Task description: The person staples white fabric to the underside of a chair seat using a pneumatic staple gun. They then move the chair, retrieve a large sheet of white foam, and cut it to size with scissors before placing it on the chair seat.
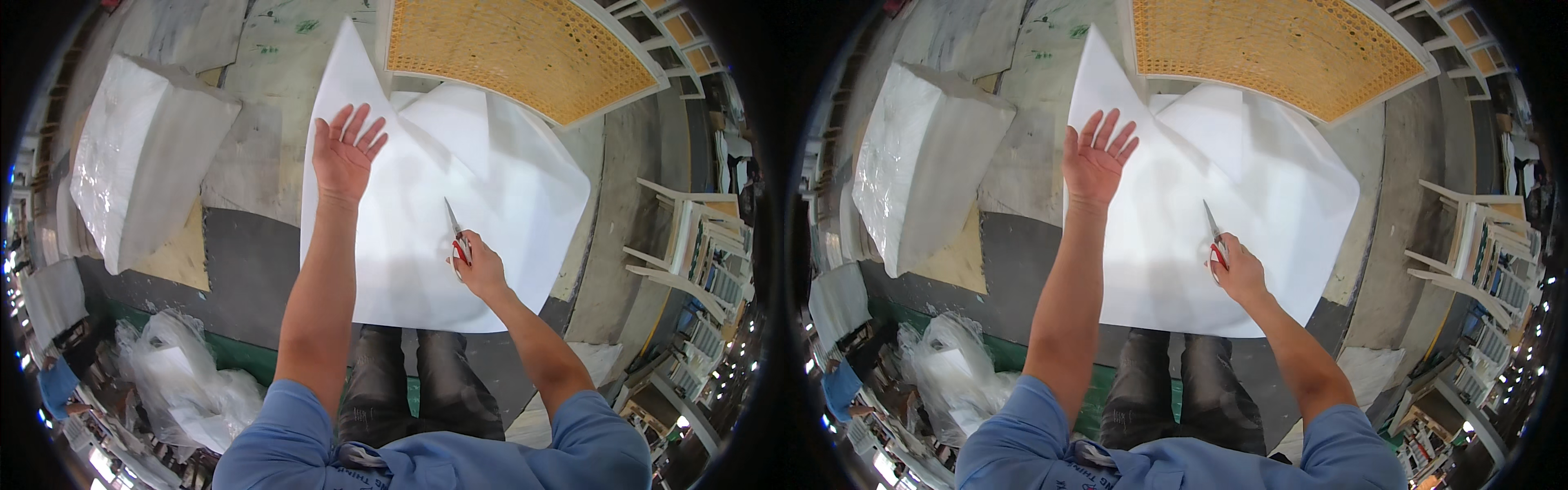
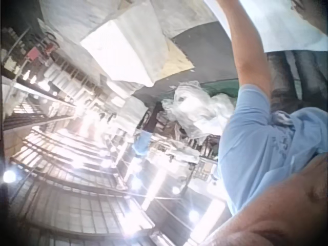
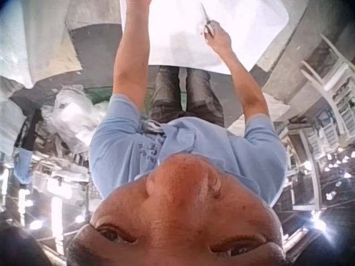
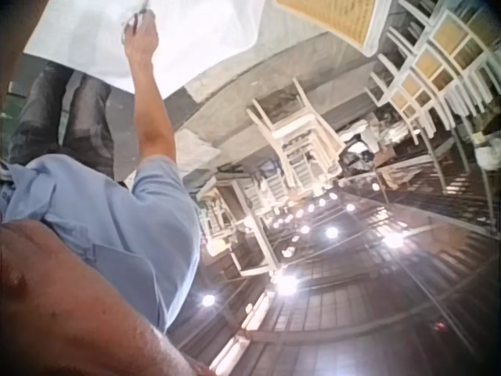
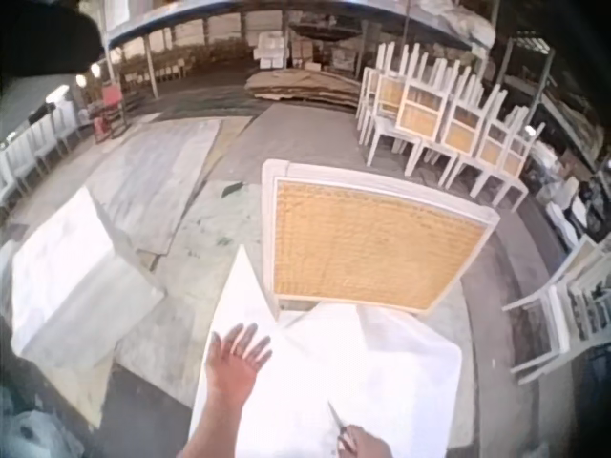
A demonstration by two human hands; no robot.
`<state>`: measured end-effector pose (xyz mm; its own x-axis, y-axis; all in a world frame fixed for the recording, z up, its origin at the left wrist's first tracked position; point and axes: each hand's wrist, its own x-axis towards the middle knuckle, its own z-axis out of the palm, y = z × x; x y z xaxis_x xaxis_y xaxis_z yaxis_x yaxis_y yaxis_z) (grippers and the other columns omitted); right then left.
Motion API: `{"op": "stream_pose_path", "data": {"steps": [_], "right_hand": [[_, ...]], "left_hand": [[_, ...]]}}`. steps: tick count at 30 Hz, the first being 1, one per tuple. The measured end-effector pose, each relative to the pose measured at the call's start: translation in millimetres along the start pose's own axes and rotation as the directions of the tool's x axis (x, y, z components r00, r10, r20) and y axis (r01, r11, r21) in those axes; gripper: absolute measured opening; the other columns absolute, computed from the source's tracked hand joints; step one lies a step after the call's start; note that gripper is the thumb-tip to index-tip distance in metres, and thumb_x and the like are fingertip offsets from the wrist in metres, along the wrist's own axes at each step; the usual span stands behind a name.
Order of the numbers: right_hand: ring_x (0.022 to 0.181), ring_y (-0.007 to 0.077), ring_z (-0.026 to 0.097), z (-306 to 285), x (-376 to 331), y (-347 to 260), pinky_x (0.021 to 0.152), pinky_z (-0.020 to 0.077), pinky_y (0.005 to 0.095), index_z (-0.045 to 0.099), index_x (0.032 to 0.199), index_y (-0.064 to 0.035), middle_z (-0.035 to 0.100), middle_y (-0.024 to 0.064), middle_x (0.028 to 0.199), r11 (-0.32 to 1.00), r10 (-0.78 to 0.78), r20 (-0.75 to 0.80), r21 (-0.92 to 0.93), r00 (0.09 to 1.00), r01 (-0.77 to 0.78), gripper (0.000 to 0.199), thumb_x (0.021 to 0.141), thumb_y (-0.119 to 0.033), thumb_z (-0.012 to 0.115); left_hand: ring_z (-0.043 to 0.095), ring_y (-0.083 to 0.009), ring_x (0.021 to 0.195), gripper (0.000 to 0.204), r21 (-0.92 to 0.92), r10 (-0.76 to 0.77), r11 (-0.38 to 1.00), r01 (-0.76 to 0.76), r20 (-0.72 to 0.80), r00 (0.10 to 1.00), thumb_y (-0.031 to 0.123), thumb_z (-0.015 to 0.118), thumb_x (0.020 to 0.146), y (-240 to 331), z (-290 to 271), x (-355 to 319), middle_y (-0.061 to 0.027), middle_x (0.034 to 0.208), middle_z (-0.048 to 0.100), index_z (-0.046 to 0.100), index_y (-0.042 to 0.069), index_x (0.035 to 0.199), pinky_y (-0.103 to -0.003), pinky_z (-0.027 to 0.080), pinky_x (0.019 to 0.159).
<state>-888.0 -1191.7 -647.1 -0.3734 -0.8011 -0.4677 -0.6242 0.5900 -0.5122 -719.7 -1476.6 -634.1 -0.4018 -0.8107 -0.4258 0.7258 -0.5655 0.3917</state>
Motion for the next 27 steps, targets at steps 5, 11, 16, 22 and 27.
{"op": "stream_pose_path", "data": {"steps": [5, 11, 16, 22, 27], "right_hand": [[0.095, 0.0409, 0.07, -15, 13, -12, 0.082, 0.0555, 0.0493, 0.057, 0.13, -0.0091, 0.072, 0.0193, 0.105, 0.96, 0.137, 0.284, -0.276, 0.949, -0.056, 0.043, 0.092, -0.026, 0.07], [0.099, 0.0368, 0.07, -44, 115, -38, 0.089, 0.0546, 0.0466, 0.061, 0.138, -0.0129, 0.073, 0.0155, 0.115, 0.962, -0.269, -0.069, 0.029, 0.961, 0.271, 0.049, 0.092, -0.028, 0.071], [0.11, 0.0377, 0.063, -15, 250, -78, 0.094, 0.048, 0.0524, 0.066, 0.128, -0.0098, 0.068, 0.0142, 0.122, 0.693, -0.709, -0.19, -0.369, 0.68, 0.62, 0.041, 0.094, -0.033, 0.065], [0.127, 0.0312, 0.054, 4, 323, -113, 0.102, 0.0395, 0.053, 0.061, 0.136, -0.0126, 0.059, 0.0086, 0.139, 0.813, -0.459, -0.123, -0.457, 0.88, 0.36, 0.052, 0.101, -0.05, 0.051], [0.137, 0.0319, 0.048, -2, 337, -111, 0.11, 0.0324, 0.0559, 0.057, 0.144, -0.0182, 0.052, 0.0069, 0.15, 0.845, -0.323, -0.036, -0.46, 0.946, 0.272, 0.056, 0.102, -0.053, 0.049]], "left_hand": [[0.056, -0.0365, 0.134, 0.05, 0.822, 0.108, 0.569, -0.039, -0.028, 0.994, 0.035, 0.052, 0.105, -17, -12, 24, -0.0154, 0.146, 0.059, 0.053, 0.008, 0.147, -0.048, 0.041, 0.113], [0.046, -0.0471, 0.139, 0.049, 0.908, 0.171, -0.356, -0.222, 0.297, 0.94, 0.021, 0.062, 0.097, -70, -37, 37, -0.0131, 0.147, 0.058, 0.055, 0.007, 0.144, -0.057, 0.032, 0.118], [0.03, -0.0471, 0.149, 0.056, 0.788, 0.203, -0.586, -0.188, 0.368, 0.908, 0.028, 0.059, 0.099, -91, -46, 53, -0.0089, 0.16, 0.043, 0.047, 0.013, 0.152, -0.062, 0.021, 0.121], [0.029, -0.0455, 0.149, 0.06, 0.776, 0.303, -0.624, -0.094, 0.351, 0.886, 0.035, 0.057, 0.098, -105, -49, 68, -0.0066, 0.161, 0.04, 0.045, 0.017, 0.153, -0.065, 0.019, 0.12], [0.035, -0.0419, 0.142, 0.055, 0.772, 0.301, -0.634, -0.036, 0.289, 0.909, 0.035, 0.059, 0.095, -103, -42, 77, -0.0072, 0.153, 0.046, 0.054, 0.015, 0.147, -0.065, 0.023, 0.117]]}}
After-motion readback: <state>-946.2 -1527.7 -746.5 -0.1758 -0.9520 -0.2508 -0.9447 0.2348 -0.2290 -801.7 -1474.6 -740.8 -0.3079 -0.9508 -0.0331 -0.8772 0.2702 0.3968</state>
